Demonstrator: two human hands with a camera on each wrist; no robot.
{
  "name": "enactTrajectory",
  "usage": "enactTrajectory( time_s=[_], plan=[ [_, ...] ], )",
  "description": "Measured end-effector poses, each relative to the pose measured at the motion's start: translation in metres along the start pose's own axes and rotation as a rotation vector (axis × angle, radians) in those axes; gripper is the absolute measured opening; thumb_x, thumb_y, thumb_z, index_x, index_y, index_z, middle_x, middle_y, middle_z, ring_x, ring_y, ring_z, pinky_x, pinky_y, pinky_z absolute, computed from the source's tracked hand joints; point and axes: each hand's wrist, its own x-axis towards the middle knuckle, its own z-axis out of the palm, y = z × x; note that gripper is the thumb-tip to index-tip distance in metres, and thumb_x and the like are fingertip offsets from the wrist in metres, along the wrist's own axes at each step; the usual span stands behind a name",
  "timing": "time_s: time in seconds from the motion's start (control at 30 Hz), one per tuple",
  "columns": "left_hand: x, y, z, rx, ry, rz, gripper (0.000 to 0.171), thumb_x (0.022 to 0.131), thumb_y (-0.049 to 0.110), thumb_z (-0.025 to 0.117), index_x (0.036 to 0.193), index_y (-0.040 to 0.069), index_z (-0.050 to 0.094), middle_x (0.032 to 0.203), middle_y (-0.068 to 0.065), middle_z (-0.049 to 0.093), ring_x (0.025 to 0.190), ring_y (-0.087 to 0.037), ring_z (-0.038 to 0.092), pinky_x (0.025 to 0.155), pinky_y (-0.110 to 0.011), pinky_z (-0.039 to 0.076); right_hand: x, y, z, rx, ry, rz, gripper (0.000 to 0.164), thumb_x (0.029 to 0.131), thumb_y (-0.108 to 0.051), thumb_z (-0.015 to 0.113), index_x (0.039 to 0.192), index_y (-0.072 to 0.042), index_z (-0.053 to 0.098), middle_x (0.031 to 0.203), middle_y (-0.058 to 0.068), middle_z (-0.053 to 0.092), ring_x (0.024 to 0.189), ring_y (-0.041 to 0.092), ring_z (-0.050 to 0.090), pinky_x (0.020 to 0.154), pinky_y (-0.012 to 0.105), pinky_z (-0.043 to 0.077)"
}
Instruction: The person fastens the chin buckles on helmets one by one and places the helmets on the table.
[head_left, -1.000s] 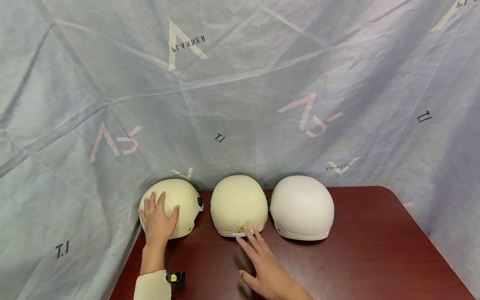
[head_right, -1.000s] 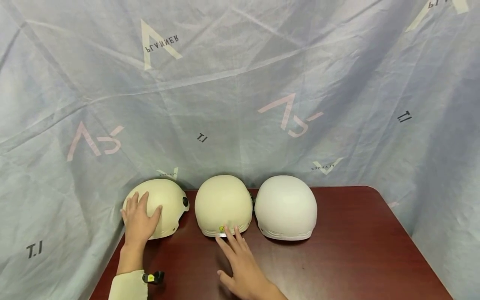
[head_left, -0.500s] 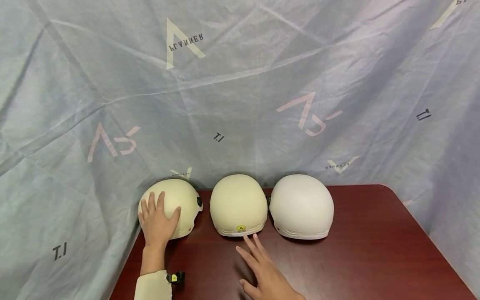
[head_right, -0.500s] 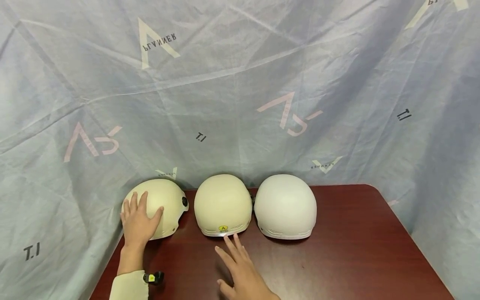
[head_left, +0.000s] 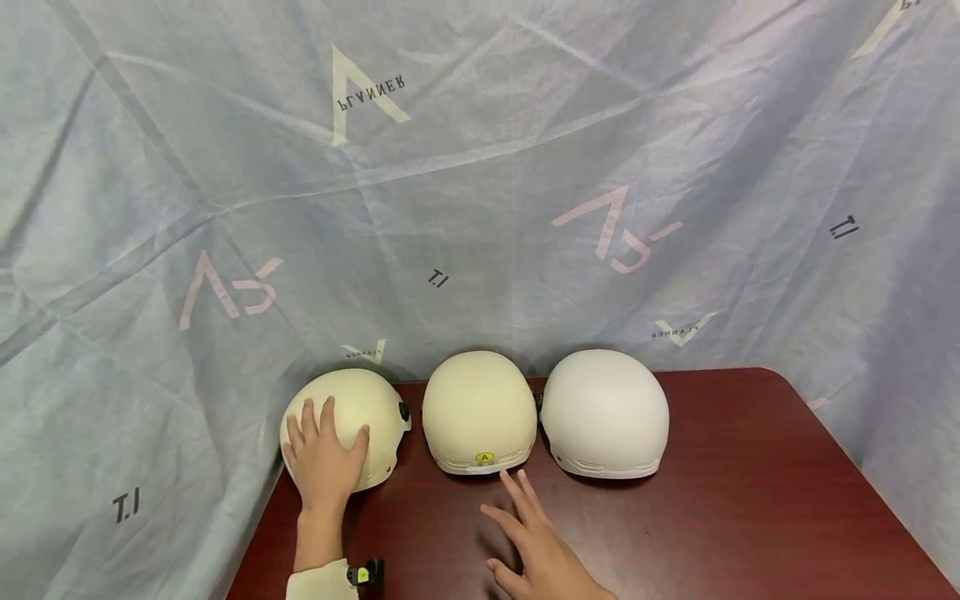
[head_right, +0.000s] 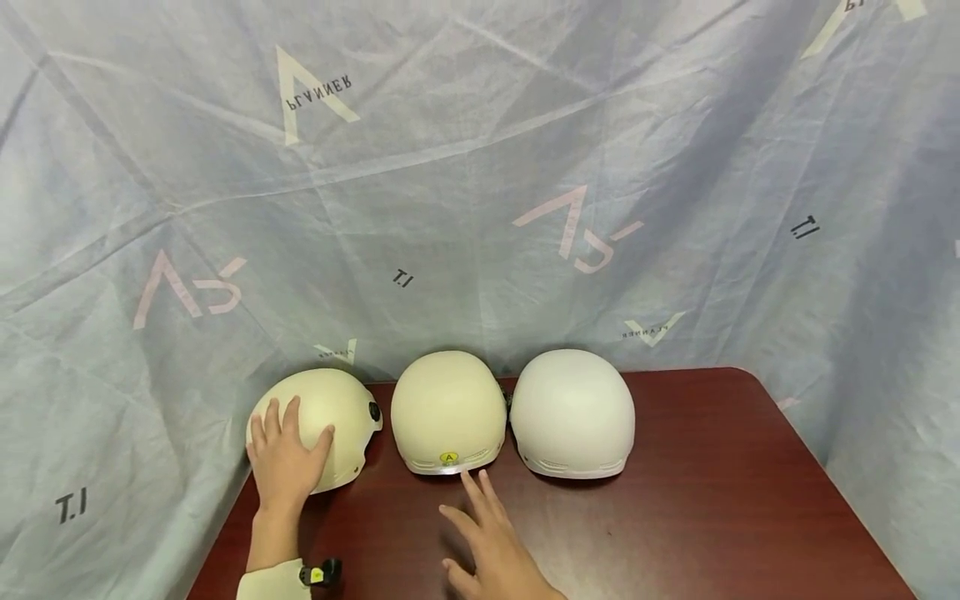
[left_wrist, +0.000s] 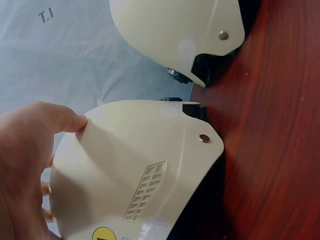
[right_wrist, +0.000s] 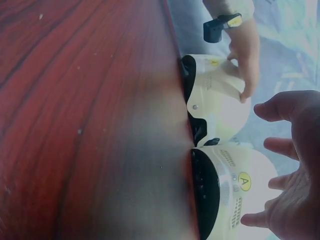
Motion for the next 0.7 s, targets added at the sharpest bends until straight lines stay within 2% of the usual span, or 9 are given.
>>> enactTrajectory(
  time_s=[0.07, 0.13, 0.23, 0.3, 0.43, 0.7],
  plan=[
    [-0.005, 0.001, 0.000, 0.005, 0.009, -0.002, 0.079, 0.095, 0.042, 0.074, 0.160, 0.011, 0.041, 0.172, -0.024, 0.026, 0.160, -0.054, 0.013, 0.118, -0.081, 0.016, -0.001, 0.000, 0.000, 0.002, 0.002, -0.004, 0.062, 0.093, -0.030, 0.081, 0.149, -0.031, 0.056, 0.176, 0.015, 0.025, 0.163, 0.043, 0.015, 0.102, 0.068, 0.052],
    [-0.009, 0.003, -0.001, 0.008, 0.017, -0.005, 0.080, 0.094, 0.042, 0.075, 0.160, 0.011, 0.042, 0.172, -0.024, 0.027, 0.160, -0.054, 0.015, 0.118, -0.081, 0.017, -0.001, 0.001, 0.000, 0.007, 0.004, -0.004, 0.061, 0.093, -0.029, 0.081, 0.149, -0.031, 0.056, 0.175, 0.017, 0.026, 0.167, 0.029, 0.001, 0.102, 0.069, 0.052],
    [-0.015, 0.005, -0.001, 0.021, 0.031, -0.011, 0.081, 0.093, 0.044, 0.075, 0.159, 0.011, 0.043, 0.171, -0.024, 0.029, 0.159, -0.054, 0.017, 0.117, -0.080, 0.019, -0.001, 0.001, 0.000, 0.005, 0.026, -0.012, 0.062, 0.092, -0.027, 0.082, 0.149, -0.032, 0.056, 0.174, 0.017, 0.027, 0.163, 0.006, -0.016, 0.101, 0.068, 0.053],
    [-0.018, 0.006, -0.002, 0.028, 0.044, -0.017, 0.081, 0.092, 0.045, 0.076, 0.159, 0.011, 0.045, 0.170, -0.023, 0.030, 0.158, -0.054, 0.019, 0.117, -0.079, 0.020, -0.001, 0.002, 0.000, 0.000, 0.041, -0.009, 0.065, 0.091, -0.027, 0.083, 0.150, -0.033, 0.055, 0.174, 0.016, 0.028, 0.159, -0.002, -0.021, 0.101, 0.067, 0.053],
    [-0.024, 0.011, -0.002, 0.044, 0.068, -0.020, 0.081, 0.091, 0.046, 0.076, 0.158, 0.011, 0.047, 0.169, -0.024, 0.032, 0.156, -0.054, 0.021, 0.116, -0.078, 0.023, 0.000, 0.003, -0.001, -0.006, 0.070, 0.010, 0.068, 0.090, -0.025, 0.083, 0.150, -0.033, 0.054, 0.174, 0.015, 0.030, 0.163, 0.003, -0.013, 0.103, 0.066, 0.053],
    [-0.041, 0.024, -0.010, 0.094, 0.098, -0.044, 0.080, 0.086, 0.048, 0.079, 0.152, 0.010, 0.053, 0.162, -0.026, 0.040, 0.149, -0.056, 0.030, 0.107, -0.079, 0.030, -0.002, 0.004, -0.001, 0.011, 0.043, 0.045, 0.060, 0.092, -0.027, 0.082, 0.147, -0.031, 0.058, 0.174, 0.014, 0.031, 0.166, 0.023, 0.005, 0.106, 0.065, 0.052]
  ],
)
